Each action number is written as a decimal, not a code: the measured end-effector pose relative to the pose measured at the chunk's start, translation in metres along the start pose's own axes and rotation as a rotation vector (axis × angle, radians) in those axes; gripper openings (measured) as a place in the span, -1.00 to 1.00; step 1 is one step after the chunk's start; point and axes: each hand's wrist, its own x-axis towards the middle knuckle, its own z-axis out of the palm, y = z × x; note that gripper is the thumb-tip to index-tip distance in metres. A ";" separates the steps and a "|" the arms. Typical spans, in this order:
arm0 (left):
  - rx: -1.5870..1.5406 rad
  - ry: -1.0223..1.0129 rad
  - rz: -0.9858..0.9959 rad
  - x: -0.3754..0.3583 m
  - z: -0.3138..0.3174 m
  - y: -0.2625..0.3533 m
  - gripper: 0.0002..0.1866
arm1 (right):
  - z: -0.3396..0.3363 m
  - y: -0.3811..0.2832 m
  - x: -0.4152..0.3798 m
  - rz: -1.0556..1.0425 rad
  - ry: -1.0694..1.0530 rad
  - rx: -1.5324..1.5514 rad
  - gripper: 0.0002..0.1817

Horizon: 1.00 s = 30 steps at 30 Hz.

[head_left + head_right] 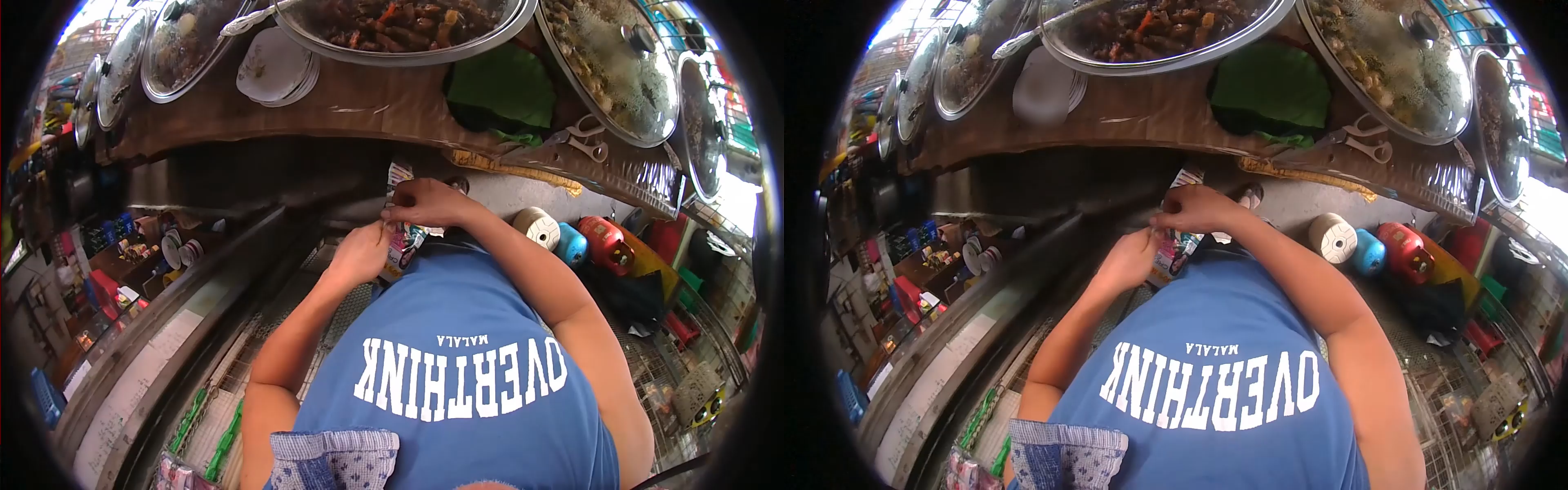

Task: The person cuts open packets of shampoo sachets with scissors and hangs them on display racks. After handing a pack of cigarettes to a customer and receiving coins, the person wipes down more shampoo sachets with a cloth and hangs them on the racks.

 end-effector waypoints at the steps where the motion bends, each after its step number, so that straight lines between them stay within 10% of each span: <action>1: 0.058 0.034 0.040 0.000 0.002 -0.002 -0.53 | 0.005 0.003 0.003 0.000 0.001 0.007 -0.55; 18: -0.370 0.202 -0.003 0.034 0.024 -0.024 -0.52 | 0.041 0.032 0.018 -0.029 0.502 -0.313 -0.76; 23: -0.712 0.283 -0.023 0.017 -0.006 -0.037 -0.57 | 0.014 0.203 0.014 0.413 0.400 -0.420 -0.74; 25: -0.957 0.330 -0.075 0.007 -0.021 -0.051 -0.56 | -0.010 0.208 -0.051 0.207 0.978 -0.076 -0.73; 28: -0.665 0.352 -0.001 -0.006 -0.031 -0.044 -0.54 | 0.013 0.300 -0.080 0.411 0.485 -0.496 -0.73; 30: -0.749 0.337 0.002 -0.003 -0.024 -0.043 -0.55 | 0.008 0.283 -0.095 0.574 0.427 -0.245 -0.72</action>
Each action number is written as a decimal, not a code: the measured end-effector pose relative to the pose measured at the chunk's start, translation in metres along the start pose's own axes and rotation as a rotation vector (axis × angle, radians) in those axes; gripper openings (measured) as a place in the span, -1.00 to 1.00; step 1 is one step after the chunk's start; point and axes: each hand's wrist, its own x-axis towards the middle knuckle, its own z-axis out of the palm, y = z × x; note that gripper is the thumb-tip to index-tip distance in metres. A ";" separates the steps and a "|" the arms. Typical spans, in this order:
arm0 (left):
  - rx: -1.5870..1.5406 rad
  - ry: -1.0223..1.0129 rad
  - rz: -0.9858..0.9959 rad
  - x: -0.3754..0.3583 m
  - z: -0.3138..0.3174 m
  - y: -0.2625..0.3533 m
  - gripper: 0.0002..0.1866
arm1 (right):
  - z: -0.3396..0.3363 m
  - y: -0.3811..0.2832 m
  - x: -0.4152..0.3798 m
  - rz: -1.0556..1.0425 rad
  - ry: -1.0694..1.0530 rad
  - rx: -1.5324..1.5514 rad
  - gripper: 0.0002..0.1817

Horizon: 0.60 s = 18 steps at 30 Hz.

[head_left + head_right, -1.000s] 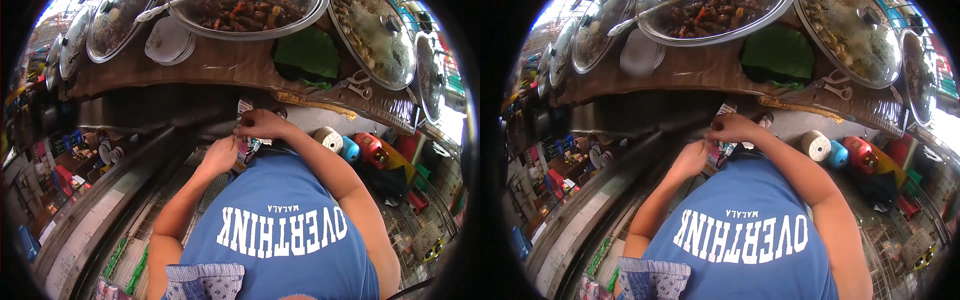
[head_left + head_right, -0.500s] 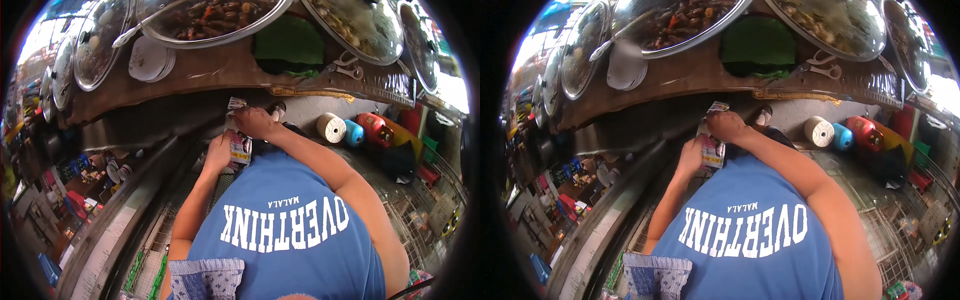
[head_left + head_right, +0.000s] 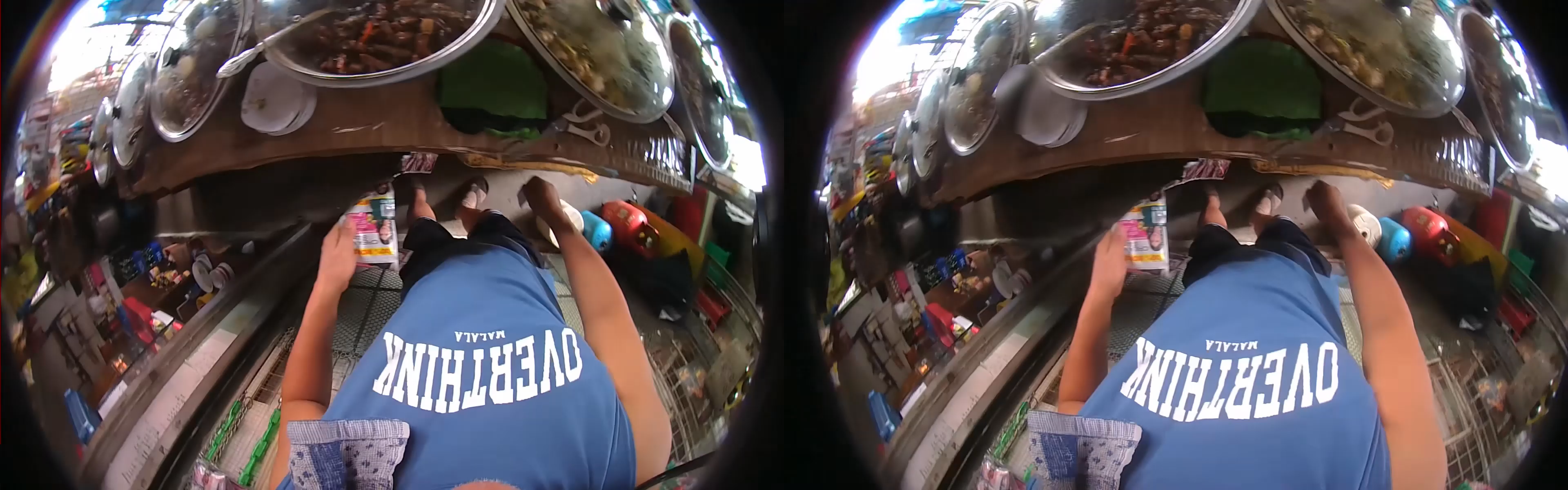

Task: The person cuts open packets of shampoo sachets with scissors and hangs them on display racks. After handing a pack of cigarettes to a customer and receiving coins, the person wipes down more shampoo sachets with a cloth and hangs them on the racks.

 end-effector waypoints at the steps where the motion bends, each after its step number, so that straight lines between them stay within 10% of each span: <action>1: -0.016 -0.006 -0.035 -0.001 0.003 -0.004 -0.55 | 0.011 0.009 -0.005 -0.019 -0.004 0.004 -0.72; 6: -0.106 -0.073 -0.184 -0.005 0.030 -0.003 -0.55 | 0.023 0.003 -0.022 -0.152 -0.026 0.712 -0.61; 11: -0.799 -0.190 -0.273 0.003 0.057 -0.015 -0.58 | -0.011 -0.145 -0.041 -0.408 -0.134 0.807 -0.65; 18: -0.881 -0.366 -0.457 -0.001 0.055 -0.003 -0.49 | -0.055 -0.226 -0.063 -0.974 0.184 0.456 -0.65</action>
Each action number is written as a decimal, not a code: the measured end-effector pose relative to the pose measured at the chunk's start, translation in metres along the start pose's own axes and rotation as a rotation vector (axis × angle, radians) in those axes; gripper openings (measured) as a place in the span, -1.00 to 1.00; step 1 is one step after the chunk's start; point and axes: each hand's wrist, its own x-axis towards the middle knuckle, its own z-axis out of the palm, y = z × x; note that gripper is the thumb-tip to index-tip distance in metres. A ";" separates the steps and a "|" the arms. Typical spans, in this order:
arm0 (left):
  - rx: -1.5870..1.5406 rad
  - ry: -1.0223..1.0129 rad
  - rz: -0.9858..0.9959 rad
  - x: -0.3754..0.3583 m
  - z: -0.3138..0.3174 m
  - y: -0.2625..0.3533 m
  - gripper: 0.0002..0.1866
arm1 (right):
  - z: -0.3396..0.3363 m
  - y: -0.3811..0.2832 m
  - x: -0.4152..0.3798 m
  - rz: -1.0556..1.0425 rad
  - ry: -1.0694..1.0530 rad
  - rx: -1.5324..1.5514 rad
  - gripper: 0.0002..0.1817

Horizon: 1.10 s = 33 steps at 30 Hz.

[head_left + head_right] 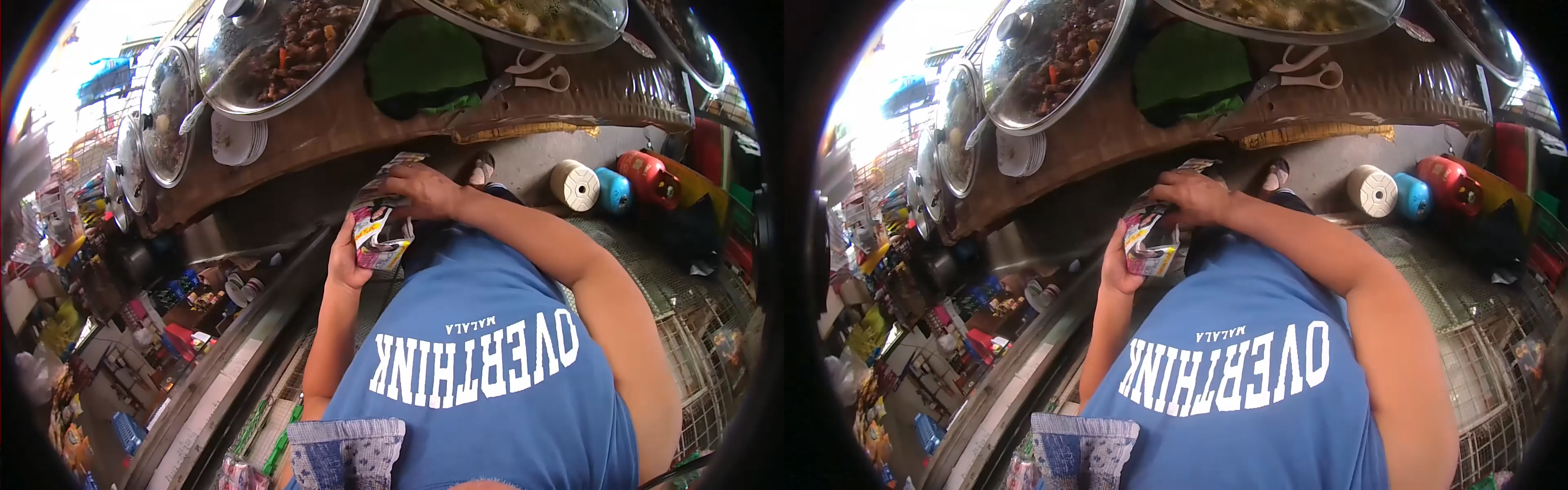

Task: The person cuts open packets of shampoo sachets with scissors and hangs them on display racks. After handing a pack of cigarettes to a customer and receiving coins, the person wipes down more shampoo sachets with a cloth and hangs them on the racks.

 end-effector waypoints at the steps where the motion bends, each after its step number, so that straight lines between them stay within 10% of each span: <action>1: -0.006 -0.019 -0.038 -0.003 0.001 0.003 -0.49 | 0.004 0.008 0.003 0.000 0.004 0.009 -0.65; 5: -0.048 -0.328 -0.067 -0.016 -0.025 0.045 -0.59 | 0.011 0.012 0.013 -0.057 -0.146 0.251 -0.73; 11: -0.230 0.065 0.441 0.007 -0.058 0.042 -0.52 | -0.007 -0.012 0.027 0.373 -0.471 0.538 -0.66; 13: -0.214 0.262 0.440 0.061 -0.164 0.016 -0.43 | -0.001 -0.007 0.027 0.383 -0.491 0.587 -0.63; 19: -0.091 0.113 0.099 0.024 -0.051 -0.062 -0.29 | 0.026 0.023 0.004 0.469 -0.348 0.450 -0.59; 25: 0.249 0.153 0.558 0.070 -0.042 -0.044 -0.77 | 0.005 0.006 0.019 0.509 -0.202 0.398 -0.67; 33: 1.016 0.277 0.716 0.044 0.000 -0.028 -0.72 | 0.012 0.005 0.021 0.260 0.122 0.025 -0.64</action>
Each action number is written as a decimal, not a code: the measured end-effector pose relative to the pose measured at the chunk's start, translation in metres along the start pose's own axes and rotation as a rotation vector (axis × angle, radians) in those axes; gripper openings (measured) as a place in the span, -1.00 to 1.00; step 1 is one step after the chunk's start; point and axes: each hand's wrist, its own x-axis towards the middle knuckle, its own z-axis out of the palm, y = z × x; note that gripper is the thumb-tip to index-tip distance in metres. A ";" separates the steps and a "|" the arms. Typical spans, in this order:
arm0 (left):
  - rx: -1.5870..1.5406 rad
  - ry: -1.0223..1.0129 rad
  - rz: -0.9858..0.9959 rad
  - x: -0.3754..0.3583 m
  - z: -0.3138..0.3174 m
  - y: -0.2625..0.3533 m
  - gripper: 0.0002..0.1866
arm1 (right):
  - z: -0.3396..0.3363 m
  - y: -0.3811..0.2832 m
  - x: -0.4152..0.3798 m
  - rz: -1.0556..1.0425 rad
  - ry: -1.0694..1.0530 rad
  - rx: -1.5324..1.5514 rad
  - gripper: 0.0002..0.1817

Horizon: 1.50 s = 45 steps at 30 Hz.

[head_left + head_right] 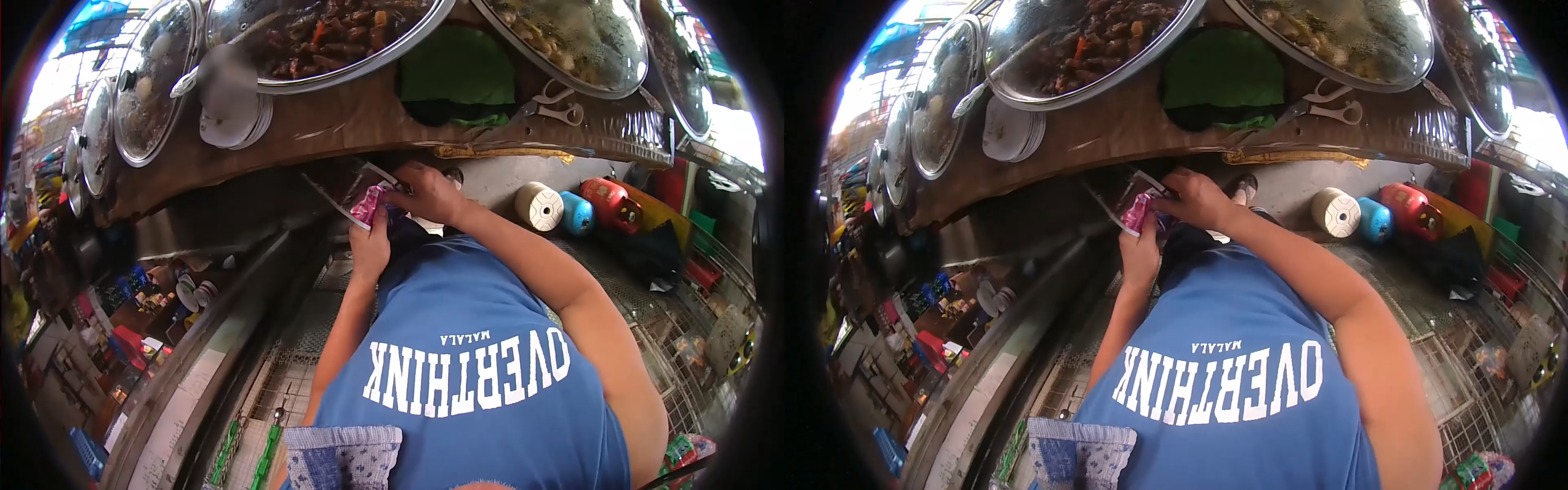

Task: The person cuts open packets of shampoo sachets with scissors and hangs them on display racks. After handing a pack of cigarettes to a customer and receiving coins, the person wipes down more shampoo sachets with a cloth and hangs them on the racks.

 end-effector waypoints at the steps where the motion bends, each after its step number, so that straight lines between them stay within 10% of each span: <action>1: -0.002 -0.004 -0.005 0.001 -0.003 -0.001 -0.72 | 0.002 0.000 0.001 0.031 -0.027 -0.029 -0.66; 4: -0.012 0.031 0.188 0.002 -0.012 -0.004 -0.74 | -0.004 -0.022 0.003 0.166 -0.057 0.090 -0.71; 6: -0.681 0.057 -0.123 0.005 -0.018 -0.004 -0.74 | -0.005 -0.030 0.007 0.255 -0.055 0.231 -0.74; 10: -1.080 0.033 -0.366 0.009 -0.024 -0.003 -0.69 | 0.003 -0.030 0.010 0.265 -0.073 0.409 -0.81; 23: -0.770 0.201 -0.288 0.027 -0.041 0.026 -0.80 | 0.015 -0.052 0.029 0.026 -0.114 0.097 -0.78; 38: -0.357 0.071 -0.179 0.028 -0.068 0.019 -0.86 | 0.023 -0.040 0.026 0.358 -0.136 0.260 -0.70; 45: -0.953 -0.102 -0.304 0.022 -0.053 0.029 -0.64 | -0.068 -0.077 -0.022 0.468 -0.121 0.334 -0.70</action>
